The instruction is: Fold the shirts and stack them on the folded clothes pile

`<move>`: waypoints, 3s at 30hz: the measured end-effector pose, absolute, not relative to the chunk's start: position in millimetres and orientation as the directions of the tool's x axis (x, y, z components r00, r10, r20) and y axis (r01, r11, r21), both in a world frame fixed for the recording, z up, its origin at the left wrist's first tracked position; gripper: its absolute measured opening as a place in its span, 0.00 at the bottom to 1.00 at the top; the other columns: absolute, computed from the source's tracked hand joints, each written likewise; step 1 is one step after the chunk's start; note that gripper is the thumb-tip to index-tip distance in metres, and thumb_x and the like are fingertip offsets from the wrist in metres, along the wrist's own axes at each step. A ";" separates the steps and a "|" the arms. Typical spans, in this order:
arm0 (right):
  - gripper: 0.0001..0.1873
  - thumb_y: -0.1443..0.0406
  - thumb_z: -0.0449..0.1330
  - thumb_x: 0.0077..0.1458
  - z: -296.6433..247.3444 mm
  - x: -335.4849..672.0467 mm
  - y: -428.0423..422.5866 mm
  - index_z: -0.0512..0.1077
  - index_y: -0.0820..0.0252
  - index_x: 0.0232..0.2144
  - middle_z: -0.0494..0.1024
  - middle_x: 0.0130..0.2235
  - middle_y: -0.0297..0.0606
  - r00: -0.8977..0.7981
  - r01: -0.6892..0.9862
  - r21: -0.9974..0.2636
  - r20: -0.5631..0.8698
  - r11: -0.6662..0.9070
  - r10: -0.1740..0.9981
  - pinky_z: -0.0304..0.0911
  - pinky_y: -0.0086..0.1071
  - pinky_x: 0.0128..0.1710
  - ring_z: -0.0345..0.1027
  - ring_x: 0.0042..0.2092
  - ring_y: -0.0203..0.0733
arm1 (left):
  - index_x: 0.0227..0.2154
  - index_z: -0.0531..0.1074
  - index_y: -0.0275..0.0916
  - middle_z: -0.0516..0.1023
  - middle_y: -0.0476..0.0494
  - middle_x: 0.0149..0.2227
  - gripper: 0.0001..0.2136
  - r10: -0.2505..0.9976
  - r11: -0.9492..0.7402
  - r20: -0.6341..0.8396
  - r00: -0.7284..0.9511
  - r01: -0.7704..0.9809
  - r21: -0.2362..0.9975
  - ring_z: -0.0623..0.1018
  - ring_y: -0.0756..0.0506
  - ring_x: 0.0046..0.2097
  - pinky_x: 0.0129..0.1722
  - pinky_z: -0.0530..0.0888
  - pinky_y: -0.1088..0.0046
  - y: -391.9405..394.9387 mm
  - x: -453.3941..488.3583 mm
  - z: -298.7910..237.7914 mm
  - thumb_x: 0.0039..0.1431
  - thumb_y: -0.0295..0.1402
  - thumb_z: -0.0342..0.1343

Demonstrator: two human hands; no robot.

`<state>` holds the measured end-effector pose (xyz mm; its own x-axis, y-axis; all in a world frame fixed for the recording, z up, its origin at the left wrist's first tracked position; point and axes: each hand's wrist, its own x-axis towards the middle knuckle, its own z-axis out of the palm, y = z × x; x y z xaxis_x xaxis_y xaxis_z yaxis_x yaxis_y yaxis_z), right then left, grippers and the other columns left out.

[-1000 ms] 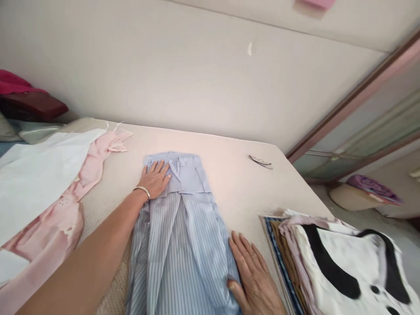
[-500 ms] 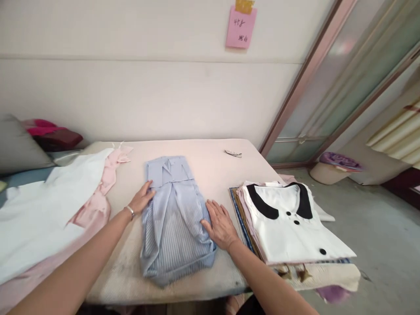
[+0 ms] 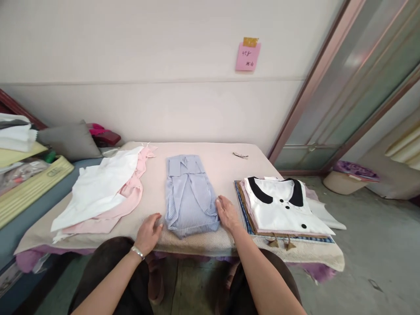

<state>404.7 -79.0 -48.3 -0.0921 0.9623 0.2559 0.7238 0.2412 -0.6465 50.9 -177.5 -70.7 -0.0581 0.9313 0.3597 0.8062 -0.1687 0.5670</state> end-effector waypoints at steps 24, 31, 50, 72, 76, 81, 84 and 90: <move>0.45 0.61 0.65 0.51 -28.4 417.5 -113.5 0.58 0.62 0.69 0.54 0.72 0.45 -0.562 0.800 -0.362 -0.171 0.479 0.809 0.49 0.51 0.69 0.43 0.72 0.57 | 0.50 0.74 0.36 0.77 0.36 0.55 0.20 0.840 -0.453 0.388 0.379 0.884 0.118 0.74 0.39 0.56 0.54 0.74 0.55 -178.8 76.2 -59.3 0.56 0.18 0.49; 0.36 0.67 0.63 0.50 -19.4 411.4 -109.2 0.68 0.65 0.62 0.63 0.67 0.50 -0.570 0.779 -0.379 -0.094 0.500 0.817 0.53 0.50 0.68 0.55 0.68 0.57 | 0.38 0.73 0.40 0.77 0.38 0.42 0.11 0.857 -0.461 0.313 0.410 0.881 0.108 0.74 0.38 0.44 0.44 0.74 0.57 -179.7 79.8 -44.0 0.55 0.21 0.52; 0.41 0.71 0.57 0.42 -24.7 422.8 -104.7 0.66 0.61 0.62 0.66 0.65 0.49 -0.540 0.782 -0.409 -0.066 0.471 0.839 0.60 0.47 0.64 0.62 0.64 0.53 | 0.42 0.72 0.43 0.75 0.42 0.42 0.12 0.968 -0.109 0.252 0.018 0.930 0.351 0.75 0.41 0.45 0.44 0.74 0.62 -184.1 60.6 -34.4 0.62 0.23 0.48; 0.32 0.79 0.50 0.46 -11.9 414.3 -104.9 0.70 0.59 0.53 0.73 0.58 0.48 -0.572 0.771 -0.343 -0.004 0.536 0.820 0.64 0.42 0.57 0.65 0.60 0.50 | 0.50 0.73 0.41 0.78 0.40 0.53 0.21 0.876 -0.462 0.353 0.328 0.783 0.417 0.72 0.41 0.62 0.60 0.71 0.55 -173.2 69.4 -51.8 0.59 0.19 0.44; 0.20 0.78 0.49 0.51 -10.0 409.2 -97.7 0.74 0.58 0.40 0.78 0.47 0.46 -0.552 0.787 -0.326 0.010 0.524 0.834 0.66 0.40 0.51 0.70 0.52 0.49 | 0.50 0.73 0.41 0.77 0.39 0.54 0.19 0.905 -0.407 0.332 0.266 0.769 0.493 0.74 0.41 0.60 0.60 0.72 0.56 -172.5 68.5 -50.9 0.61 0.22 0.44; 0.17 0.76 0.50 0.53 -1.1 406.8 -94.7 0.74 0.55 0.36 0.79 0.42 0.41 -0.584 0.733 -0.391 0.056 0.556 0.810 0.64 0.40 0.55 0.68 0.57 0.48 | 0.48 0.74 0.42 0.77 0.40 0.56 0.16 0.937 -0.341 0.276 0.215 0.735 0.586 0.74 0.41 0.59 0.59 0.73 0.57 -176.3 67.1 -38.4 0.63 0.25 0.45; 0.21 0.77 0.49 0.50 6.1 408.3 -99.9 0.75 0.53 0.37 0.79 0.44 0.37 -0.633 0.665 -0.469 0.057 0.581 0.772 0.60 0.43 0.62 0.63 0.63 0.46 | 0.46 0.74 0.42 0.78 0.39 0.54 0.14 0.948 -0.316 0.224 0.225 0.723 0.614 0.75 0.41 0.57 0.58 0.73 0.58 -183.8 65.8 -23.3 0.65 0.27 0.45; 0.21 0.73 0.50 0.51 34.5 422.1 -130.5 0.74 0.51 0.41 0.66 0.66 0.33 -0.621 0.577 -0.615 0.099 0.538 0.778 0.49 0.48 0.70 0.49 0.71 0.46 | 0.40 0.75 0.46 0.80 0.44 0.47 0.13 0.944 -0.315 0.149 0.293 0.677 0.665 0.75 0.42 0.57 0.67 0.63 0.56 -214.8 58.8 21.1 0.66 0.29 0.45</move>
